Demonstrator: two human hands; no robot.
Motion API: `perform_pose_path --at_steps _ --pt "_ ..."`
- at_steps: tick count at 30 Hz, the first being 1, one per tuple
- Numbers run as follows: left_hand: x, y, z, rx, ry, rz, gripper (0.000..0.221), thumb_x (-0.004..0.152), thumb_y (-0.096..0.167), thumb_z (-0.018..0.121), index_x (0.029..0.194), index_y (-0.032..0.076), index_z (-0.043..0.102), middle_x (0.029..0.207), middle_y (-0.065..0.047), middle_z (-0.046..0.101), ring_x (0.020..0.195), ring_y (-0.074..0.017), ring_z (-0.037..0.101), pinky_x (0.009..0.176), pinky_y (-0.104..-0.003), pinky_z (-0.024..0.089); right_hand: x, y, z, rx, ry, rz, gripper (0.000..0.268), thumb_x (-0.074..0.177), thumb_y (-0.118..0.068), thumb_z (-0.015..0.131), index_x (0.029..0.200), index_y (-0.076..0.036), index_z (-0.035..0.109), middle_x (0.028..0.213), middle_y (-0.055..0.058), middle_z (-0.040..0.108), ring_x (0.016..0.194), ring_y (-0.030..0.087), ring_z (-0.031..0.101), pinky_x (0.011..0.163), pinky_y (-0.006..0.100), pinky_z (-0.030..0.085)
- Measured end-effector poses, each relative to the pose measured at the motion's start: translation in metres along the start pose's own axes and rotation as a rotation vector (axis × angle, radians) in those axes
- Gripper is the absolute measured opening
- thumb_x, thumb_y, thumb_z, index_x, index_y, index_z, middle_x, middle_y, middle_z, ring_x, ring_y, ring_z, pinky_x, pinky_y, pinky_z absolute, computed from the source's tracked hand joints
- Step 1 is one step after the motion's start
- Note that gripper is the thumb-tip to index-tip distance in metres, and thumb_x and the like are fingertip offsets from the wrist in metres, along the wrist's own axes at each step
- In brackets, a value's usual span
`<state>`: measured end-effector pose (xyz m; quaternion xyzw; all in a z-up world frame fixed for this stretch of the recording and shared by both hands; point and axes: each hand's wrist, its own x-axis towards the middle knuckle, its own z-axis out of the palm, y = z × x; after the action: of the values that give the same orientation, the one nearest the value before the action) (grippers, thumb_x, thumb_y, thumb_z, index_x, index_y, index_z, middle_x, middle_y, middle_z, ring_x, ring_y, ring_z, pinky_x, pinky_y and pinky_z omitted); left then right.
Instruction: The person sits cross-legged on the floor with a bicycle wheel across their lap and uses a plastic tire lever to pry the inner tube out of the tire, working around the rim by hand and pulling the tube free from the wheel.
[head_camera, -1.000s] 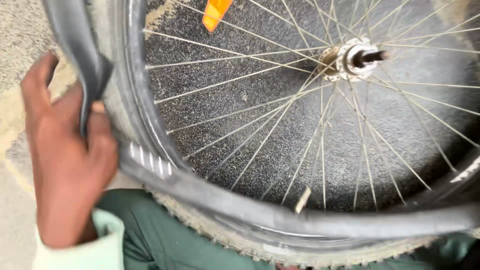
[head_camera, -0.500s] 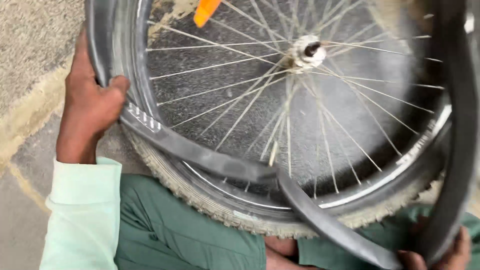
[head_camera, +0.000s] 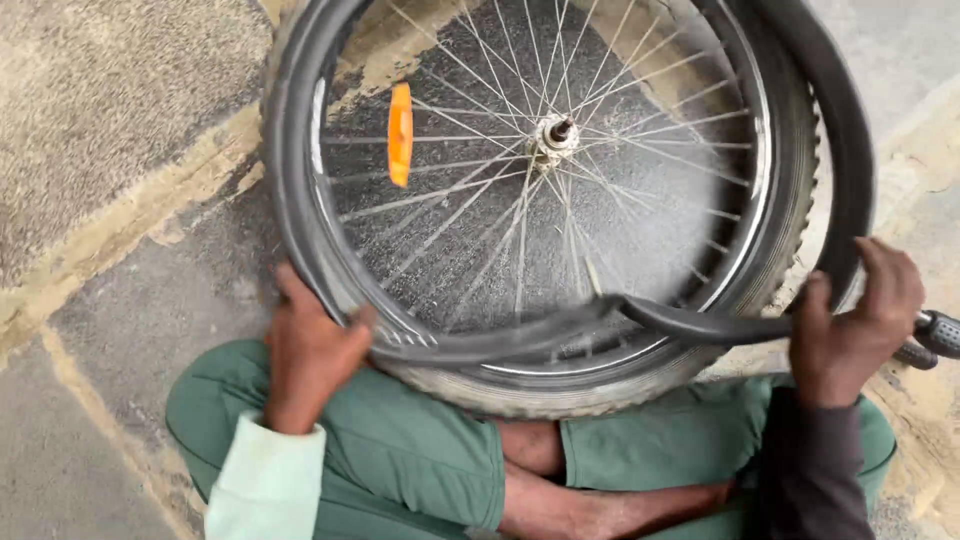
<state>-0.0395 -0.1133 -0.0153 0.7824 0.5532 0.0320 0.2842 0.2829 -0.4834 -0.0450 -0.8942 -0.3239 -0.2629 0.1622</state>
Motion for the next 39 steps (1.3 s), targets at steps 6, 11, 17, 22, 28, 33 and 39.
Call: perform_pose_path --at_steps 6,11,17,22,28,33,39 --pt "0.037 -0.051 0.031 -0.048 0.17 0.295 0.111 0.073 0.011 0.074 0.16 -0.007 0.007 0.15 -0.047 0.029 0.136 -0.0623 0.036 0.117 -0.056 0.033 -0.014 -0.076 0.0 0.443 -0.644 -0.313 0.063 0.074 -0.039 0.08 0.13 -0.011 0.07 0.129 0.014 0.067 0.115 0.034 0.061 0.097 0.049 0.043" --pt "0.117 -0.003 -0.03 -0.253 -0.02 0.208 0.113 0.071 0.005 0.074 0.162 0.008 0.007 0.147 -0.026 0.05 0.123 -0.0433 0.064 0.108 -0.049 0.05 -0.032 -0.082 0.002 0.706 -0.536 -0.28 0.051 0.079 -0.04 0.078 0.119 -0.009 0.072 0.12 0.009 0.07 0.118 0.03 0.064 0.101 0.043 0.048" --pt "0.144 0.018 -0.04 -0.209 -0.041 0.147 0.101 0.077 0.003 0.072 0.162 0.018 0.02 0.146 -0.021 0.054 0.109 -0.0399 0.069 0.091 -0.051 0.061 -0.048 -0.1 0.007 0.767 -0.652 -0.374 0.061 0.064 -0.045 0.087 0.11 -0.008 0.075 0.09 0.007 0.07 0.085 0.027 0.067 0.076 0.041 0.053" --pt "0.12 -0.002 -0.036 -0.028 0.159 0.434 0.077 0.081 0.01 0.078 0.15 0.011 0.043 0.125 -0.028 0.071 0.109 -0.0438 0.073 0.098 -0.05 0.058 -0.055 -0.063 0.021 0.608 -0.55 -0.503 0.037 0.067 -0.023 0.081 0.103 -0.015 0.077 0.088 0.003 0.07 0.084 0.026 0.068 0.081 0.042 0.055" --pt "0.081 -0.005 -0.028 0.271 0.072 0.169 0.07 0.087 0.025 0.076 0.136 -0.011 0.04 0.104 -0.042 0.064 0.096 -0.0554 0.066 0.093 -0.058 0.053 -0.044 -0.032 0.002 0.433 -0.517 -0.347 0.029 0.069 -0.015 0.074 0.099 -0.014 0.075 0.097 0.004 0.073 0.093 0.026 0.069 0.085 0.041 0.05" --pt "0.17 -0.035 -0.003 0.042 0.245 0.564 0.062 0.095 0.011 0.074 0.135 -0.014 0.034 0.14 -0.027 0.034 0.132 -0.0442 0.055 0.111 -0.05 0.056 -0.085 -0.069 -0.026 0.501 -0.642 -0.457 0.039 0.063 -0.021 0.075 0.101 -0.013 0.076 0.091 0.004 0.069 0.09 0.026 0.065 0.077 0.041 0.047" --pt "0.158 -0.019 -0.017 0.039 0.167 0.517 0.061 0.091 0.009 0.079 0.132 -0.005 0.036 0.126 -0.028 0.051 0.116 -0.0449 0.061 0.101 -0.053 0.054 -0.083 -0.094 -0.033 0.491 -0.494 -0.356 0.039 0.066 -0.017 0.072 0.104 -0.017 0.075 0.093 -0.001 0.068 0.089 0.022 0.063 0.08 0.04 0.046"
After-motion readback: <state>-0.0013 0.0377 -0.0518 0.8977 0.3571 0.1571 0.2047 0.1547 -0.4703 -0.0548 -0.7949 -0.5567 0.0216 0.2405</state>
